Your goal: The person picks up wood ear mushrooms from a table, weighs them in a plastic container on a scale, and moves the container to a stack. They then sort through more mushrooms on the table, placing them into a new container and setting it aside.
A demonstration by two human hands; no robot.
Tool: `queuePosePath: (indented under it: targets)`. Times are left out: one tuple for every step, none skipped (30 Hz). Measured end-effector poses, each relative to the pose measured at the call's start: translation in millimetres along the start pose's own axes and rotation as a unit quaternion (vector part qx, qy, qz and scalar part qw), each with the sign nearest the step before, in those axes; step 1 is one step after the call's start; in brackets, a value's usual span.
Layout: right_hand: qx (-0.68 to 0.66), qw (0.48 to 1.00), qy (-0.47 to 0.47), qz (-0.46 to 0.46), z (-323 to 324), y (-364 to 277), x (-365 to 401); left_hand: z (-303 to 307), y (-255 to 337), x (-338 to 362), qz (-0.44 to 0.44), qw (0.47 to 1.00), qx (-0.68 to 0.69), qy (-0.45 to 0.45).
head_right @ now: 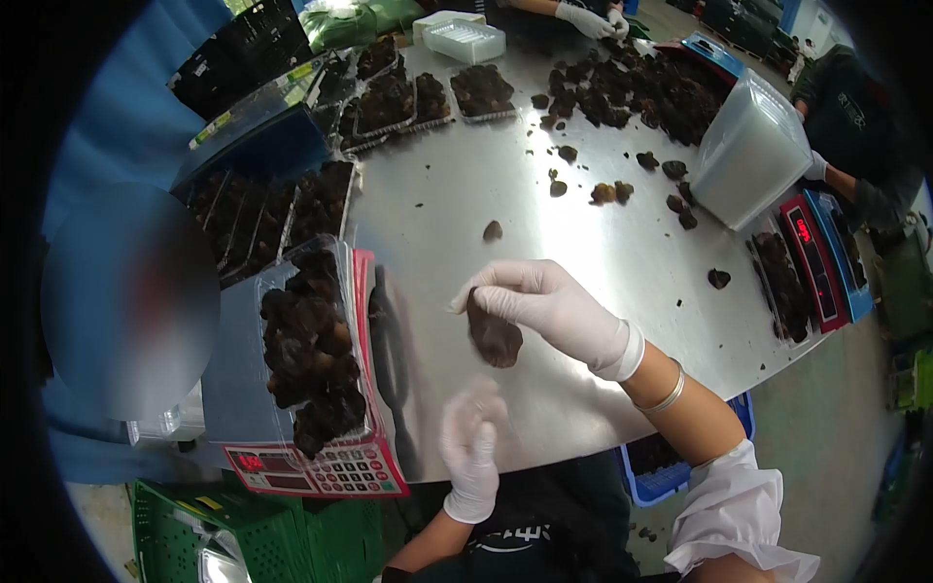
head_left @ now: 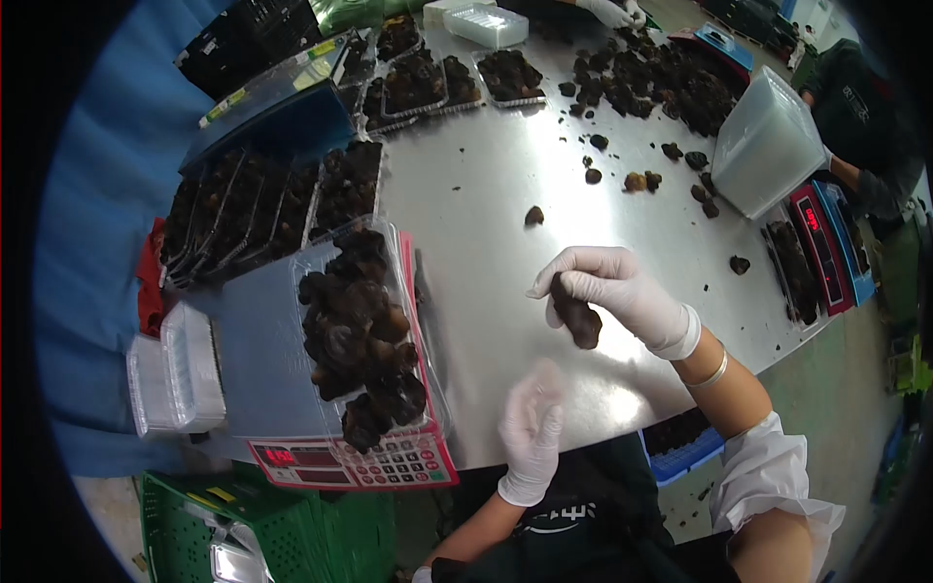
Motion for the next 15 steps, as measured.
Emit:
queuePosePath:
  targets:
    - [-0.003, 1.0, 0.002, -0.007, -2, 7, 5, -4, 7, -3, 0.008, 1.0, 0.0, 0.001]
    - [0.038, 0.998, 0.044, -0.011, 2, 16, 10, -13, 33, -15, -0.045, 0.999, 0.028, 0.004]
    - [0.08, 0.993, 0.085, -0.015, 6, 21, 16, -18, 53, -22, -0.099, 0.994, 0.056, 0.006]
    - [0.101, 0.989, 0.105, 0.001, 5, 21, 22, -21, 56, -26, -0.093, 0.994, 0.056, 0.006]
    - [0.098, 0.989, 0.108, -0.003, 1, 21, 29, -26, 55, -29, -0.065, 0.995, 0.077, -0.004]
    - [0.171, 0.978, 0.115, 0.012, -2, 15, 36, -29, 51, -28, -0.038, 0.994, 0.098, -0.015]
    - [0.244, 0.962, 0.122, 0.027, -5, 12, 43, -27, 49, -26, -0.034, 0.994, 0.099, -0.018]
    - [0.256, 0.955, 0.148, 0.037, -3, 13, 48, -25, 35, -24, 0.025, 0.997, 0.065, -0.02]
    - [0.255, 0.955, 0.151, 0.036, -2, 14, 51, -25, 23, -21, 0.083, 0.996, 0.03, -0.023]
    - [0.317, 0.929, 0.17, 0.083, -2, 7, 56, -27, 22, -20, 0.095, 0.994, 0.05, -0.008]
    - [0.377, 0.898, 0.187, 0.128, -3, 0, 62, -26, 22, -19, 0.097, 0.994, 0.049, -0.01]
    - [0.375, 0.899, 0.188, 0.127, -2, 3, 63, -26, 17, -16, 0.137, 0.989, 0.046, -0.036]
    - [0.366, 0.9, 0.195, 0.136, 1, 4, 65, -27, 12, -14, 0.175, 0.982, 0.042, -0.061]
    - [0.358, 0.9, 0.201, 0.147, 4, 4, 66, -24, 12, -12, 0.177, 0.982, 0.042, -0.061]
    - [0.357, 0.9, 0.2, 0.147, 6, 6, 66, -24, 9, -9, 0.193, 0.977, 0.047, -0.074]
Point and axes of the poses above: each hand's wrist, its own x-axis away from the middle knuckle, its own z-axis out of the back of the hand, y = z × x, the point moved 8 cm from there along -x, towards the middle knuckle, and after that the axes turned 2 degrees about -x, right-handed, at the moved point
